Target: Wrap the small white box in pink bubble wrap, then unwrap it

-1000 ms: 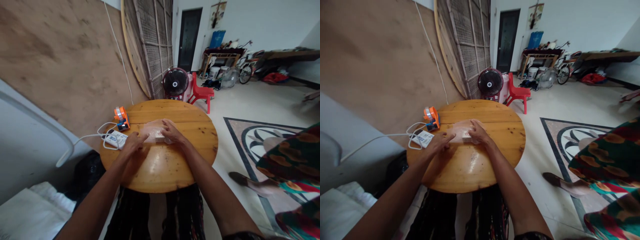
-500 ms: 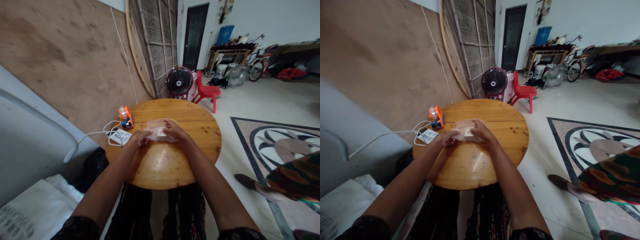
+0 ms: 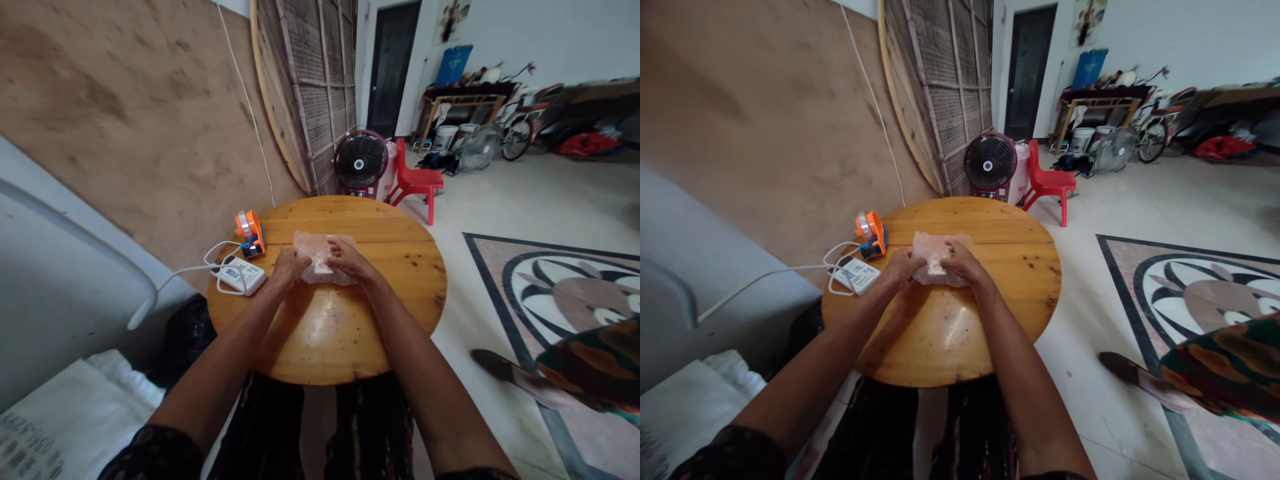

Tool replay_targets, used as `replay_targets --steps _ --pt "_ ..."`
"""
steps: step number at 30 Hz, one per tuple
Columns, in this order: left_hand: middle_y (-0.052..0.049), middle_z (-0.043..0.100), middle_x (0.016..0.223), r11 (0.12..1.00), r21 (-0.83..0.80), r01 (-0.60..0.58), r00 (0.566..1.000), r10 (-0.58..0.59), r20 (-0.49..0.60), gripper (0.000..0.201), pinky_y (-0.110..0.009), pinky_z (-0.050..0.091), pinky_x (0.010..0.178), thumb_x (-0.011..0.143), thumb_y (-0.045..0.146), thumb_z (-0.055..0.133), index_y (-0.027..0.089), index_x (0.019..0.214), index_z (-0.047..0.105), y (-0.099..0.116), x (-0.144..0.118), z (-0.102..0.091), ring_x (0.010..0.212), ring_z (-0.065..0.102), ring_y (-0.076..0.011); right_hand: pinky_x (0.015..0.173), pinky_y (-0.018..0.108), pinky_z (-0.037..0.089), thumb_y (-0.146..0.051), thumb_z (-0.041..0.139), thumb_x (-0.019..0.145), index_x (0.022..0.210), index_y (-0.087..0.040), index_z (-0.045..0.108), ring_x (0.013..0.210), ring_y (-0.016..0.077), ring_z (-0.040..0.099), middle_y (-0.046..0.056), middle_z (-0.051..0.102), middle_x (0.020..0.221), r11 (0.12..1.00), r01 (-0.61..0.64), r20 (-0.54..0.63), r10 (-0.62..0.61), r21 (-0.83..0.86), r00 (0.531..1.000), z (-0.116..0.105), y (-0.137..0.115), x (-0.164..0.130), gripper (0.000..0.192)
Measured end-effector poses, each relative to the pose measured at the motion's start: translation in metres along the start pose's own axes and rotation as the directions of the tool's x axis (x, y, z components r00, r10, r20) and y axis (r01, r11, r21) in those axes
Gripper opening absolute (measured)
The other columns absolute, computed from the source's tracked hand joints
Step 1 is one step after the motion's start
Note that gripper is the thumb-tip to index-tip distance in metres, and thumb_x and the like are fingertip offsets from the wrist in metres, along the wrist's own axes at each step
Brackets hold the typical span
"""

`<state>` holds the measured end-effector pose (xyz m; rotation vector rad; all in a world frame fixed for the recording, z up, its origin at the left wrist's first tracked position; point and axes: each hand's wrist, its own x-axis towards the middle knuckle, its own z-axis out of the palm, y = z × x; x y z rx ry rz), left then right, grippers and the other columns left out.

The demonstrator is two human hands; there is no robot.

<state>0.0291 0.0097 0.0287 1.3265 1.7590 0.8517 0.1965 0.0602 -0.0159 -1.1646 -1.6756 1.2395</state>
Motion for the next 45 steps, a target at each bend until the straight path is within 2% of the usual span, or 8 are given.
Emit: replay_targets --steps 11,15,19,25,30,36,41,45 --pt "0.005 0.049 0.049 0.994 -0.074 -0.080 0.997 0.079 -0.014 0.006 -0.021 0.036 0.042 0.066 0.021 0.053 0.017 0.061 0.053 0.011 -0.003 0.011 0.043 0.046 -0.0099 0.097 0.044 0.046 -0.018 0.068 0.060 0.133 -0.013 0.049 0.108 0.0267 0.058 0.015 0.056 0.125 1.000 0.019 0.003 -0.019 -0.003 1.000 0.002 -0.008 -0.005 0.075" --pt "0.003 0.051 0.048 0.989 -0.031 -0.145 0.986 0.147 0.078 0.011 -0.022 0.036 0.044 0.063 0.024 0.056 0.016 0.058 0.060 0.013 -0.003 0.008 0.044 0.048 -0.0115 0.099 0.047 0.045 -0.020 0.070 0.064 0.134 -0.018 0.048 0.114 0.0275 0.055 0.015 0.055 0.129 0.999 0.022 -0.006 -0.022 0.026 1.000 0.003 -0.007 -0.006 0.074" --pt "0.001 0.053 0.046 0.957 0.016 -0.289 0.932 0.277 0.235 0.023 -0.023 0.038 0.050 0.070 0.027 0.047 0.016 0.057 0.063 0.011 -0.006 -0.004 0.047 0.053 -0.0139 0.100 0.049 0.043 -0.024 0.070 0.067 0.135 -0.017 0.048 0.118 0.0293 0.054 0.017 0.054 0.132 1.000 0.000 0.004 0.000 0.005 1.000 0.002 -0.010 -0.009 0.072" --pt "0.002 0.052 0.055 0.824 0.140 -0.549 0.801 0.471 0.370 0.020 -0.023 0.032 0.055 0.071 0.018 0.041 0.016 0.061 0.059 0.008 -0.011 -0.011 0.055 0.047 -0.0119 0.100 0.045 0.043 -0.028 0.071 0.068 0.128 -0.015 0.054 0.113 0.0265 0.057 0.015 0.057 0.126 0.999 0.038 0.039 -0.038 -0.006 0.999 -0.003 -0.012 -0.010 0.064" --pt "0.000 0.053 0.063 0.671 0.367 -0.644 0.764 0.542 0.350 0.015 -0.026 0.027 0.058 0.076 0.018 0.049 0.017 0.064 0.057 0.003 -0.008 -0.004 0.062 0.046 -0.0136 0.097 0.043 0.044 -0.026 0.068 0.071 0.120 -0.015 0.059 0.105 0.0227 0.058 0.012 0.062 0.115 1.000 0.011 0.079 -0.012 0.010 0.997 -0.018 -0.014 -0.017 0.052" --pt "-0.004 0.056 0.079 0.549 0.499 -0.670 0.736 0.582 0.346 0.017 -0.028 0.031 0.063 0.086 0.024 0.047 0.018 0.077 0.062 -0.005 -0.010 -0.003 0.072 0.050 -0.0169 0.088 0.034 0.046 -0.025 0.069 0.071 0.122 -0.016 0.057 0.096 0.0175 0.057 0.008 0.062 0.109 0.997 -0.030 0.048 0.033 -0.069 0.998 -0.038 -0.030 -0.047 0.053" --pt "-0.004 0.056 0.083 0.494 0.538 -0.683 0.713 0.612 0.343 0.020 -0.030 0.035 0.064 0.089 0.026 0.047 0.019 0.082 0.064 -0.008 -0.013 -0.002 0.074 0.052 -0.0178 0.062 0.026 0.040 -0.028 0.066 0.073 0.119 -0.015 0.058 0.066 0.0118 0.049 -0.001 0.055 0.075 0.965 -0.095 -0.059 0.083 -0.245 0.995 -0.037 -0.031 -0.062 0.048" --pt "-0.006 0.056 0.090 0.491 0.501 -0.713 0.671 0.685 0.283 0.019 -0.031 0.041 0.074 0.088 0.025 0.050 0.020 0.086 0.068 -0.014 -0.010 0.001 0.084 0.054 -0.0193 0.056 0.023 0.037 -0.022 0.061 0.074 0.113 -0.013 0.060 0.059 0.0104 0.046 -0.004 0.052 0.068 0.966 -0.121 -0.096 0.102 -0.227 0.990 -0.029 -0.027 -0.056 0.040"
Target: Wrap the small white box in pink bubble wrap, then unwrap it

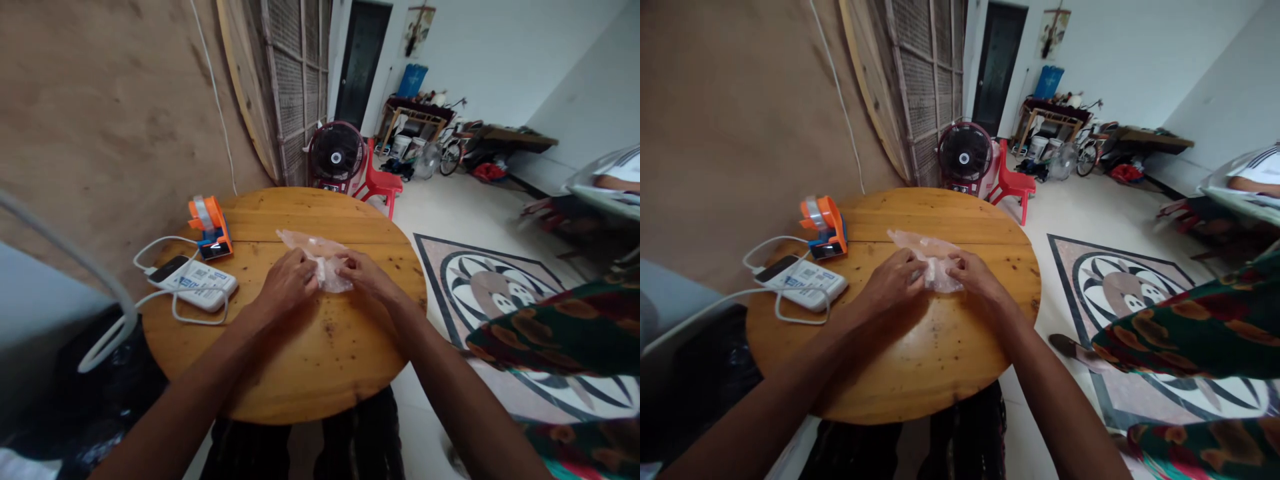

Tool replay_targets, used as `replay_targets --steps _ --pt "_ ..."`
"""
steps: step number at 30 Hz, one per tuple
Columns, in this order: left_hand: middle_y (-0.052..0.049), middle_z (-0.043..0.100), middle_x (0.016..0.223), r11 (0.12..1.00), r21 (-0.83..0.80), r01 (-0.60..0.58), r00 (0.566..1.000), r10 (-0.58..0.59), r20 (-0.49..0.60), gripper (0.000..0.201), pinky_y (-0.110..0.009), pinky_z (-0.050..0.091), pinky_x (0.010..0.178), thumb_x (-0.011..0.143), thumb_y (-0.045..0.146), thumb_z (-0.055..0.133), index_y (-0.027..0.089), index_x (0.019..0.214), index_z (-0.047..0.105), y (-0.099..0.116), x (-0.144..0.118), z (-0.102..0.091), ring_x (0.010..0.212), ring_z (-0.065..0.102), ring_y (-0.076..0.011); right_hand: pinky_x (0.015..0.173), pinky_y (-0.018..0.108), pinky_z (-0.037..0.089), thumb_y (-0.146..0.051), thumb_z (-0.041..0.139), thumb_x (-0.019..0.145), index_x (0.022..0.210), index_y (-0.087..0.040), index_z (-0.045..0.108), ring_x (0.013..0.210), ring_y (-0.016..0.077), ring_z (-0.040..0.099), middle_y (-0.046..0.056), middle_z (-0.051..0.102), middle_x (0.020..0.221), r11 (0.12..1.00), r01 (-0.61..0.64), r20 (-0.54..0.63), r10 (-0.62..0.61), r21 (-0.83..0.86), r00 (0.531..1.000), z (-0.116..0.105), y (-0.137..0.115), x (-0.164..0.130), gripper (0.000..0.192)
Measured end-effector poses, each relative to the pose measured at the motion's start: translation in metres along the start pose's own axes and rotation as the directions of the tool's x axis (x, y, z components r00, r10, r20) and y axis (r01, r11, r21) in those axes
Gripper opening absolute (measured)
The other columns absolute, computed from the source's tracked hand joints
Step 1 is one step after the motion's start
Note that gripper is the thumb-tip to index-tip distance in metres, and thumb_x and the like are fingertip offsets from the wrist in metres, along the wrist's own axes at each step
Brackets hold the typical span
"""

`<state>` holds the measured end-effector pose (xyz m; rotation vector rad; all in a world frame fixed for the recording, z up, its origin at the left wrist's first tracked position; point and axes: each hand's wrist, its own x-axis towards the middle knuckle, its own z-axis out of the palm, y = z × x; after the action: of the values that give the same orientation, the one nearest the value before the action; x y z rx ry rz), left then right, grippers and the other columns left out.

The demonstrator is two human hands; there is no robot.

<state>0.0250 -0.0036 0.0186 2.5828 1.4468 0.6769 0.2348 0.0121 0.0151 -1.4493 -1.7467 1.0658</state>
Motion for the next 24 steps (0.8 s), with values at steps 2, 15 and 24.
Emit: replay_targets --steps 2,15,24 --pt "-0.007 0.057 0.094 1.000 -0.016 -0.018 0.999 0.017 -0.042 0.018 -0.032 0.042 0.079 0.087 0.024 0.052 0.020 0.088 0.069 -0.002 -0.001 0.003 0.090 0.054 -0.0206 0.054 0.023 0.035 -0.018 0.057 0.074 0.111 -0.013 0.061 0.056 0.0096 0.044 -0.004 0.050 0.065 0.999 0.003 -0.028 -0.004 -0.034 1.000 0.003 0.001 0.005 0.038" --pt "-0.012 0.061 0.106 0.991 0.067 -0.119 0.991 0.122 -0.048 0.021 -0.040 0.044 0.089 0.085 0.018 0.049 0.016 0.099 0.066 -0.001 -0.002 0.005 0.101 0.050 -0.0260 0.065 0.026 0.041 -0.017 0.060 0.077 0.123 -0.014 0.059 0.067 0.0135 0.055 0.001 0.064 0.077 0.887 -0.068 -0.179 -0.016 -0.456 0.984 0.000 0.011 0.006 0.046" --pt "-0.012 0.059 0.105 0.984 0.080 -0.159 0.984 0.165 -0.063 0.022 -0.040 0.044 0.089 0.086 0.018 0.048 0.018 0.098 0.067 -0.004 -0.002 0.009 0.099 0.048 -0.0266 0.082 0.035 0.045 -0.040 0.066 0.078 0.140 -0.010 0.042 0.098 0.0263 0.062 0.014 0.067 0.109 0.794 -0.238 -0.275 0.093 -0.559 0.957 0.011 -0.006 -0.020 0.073"
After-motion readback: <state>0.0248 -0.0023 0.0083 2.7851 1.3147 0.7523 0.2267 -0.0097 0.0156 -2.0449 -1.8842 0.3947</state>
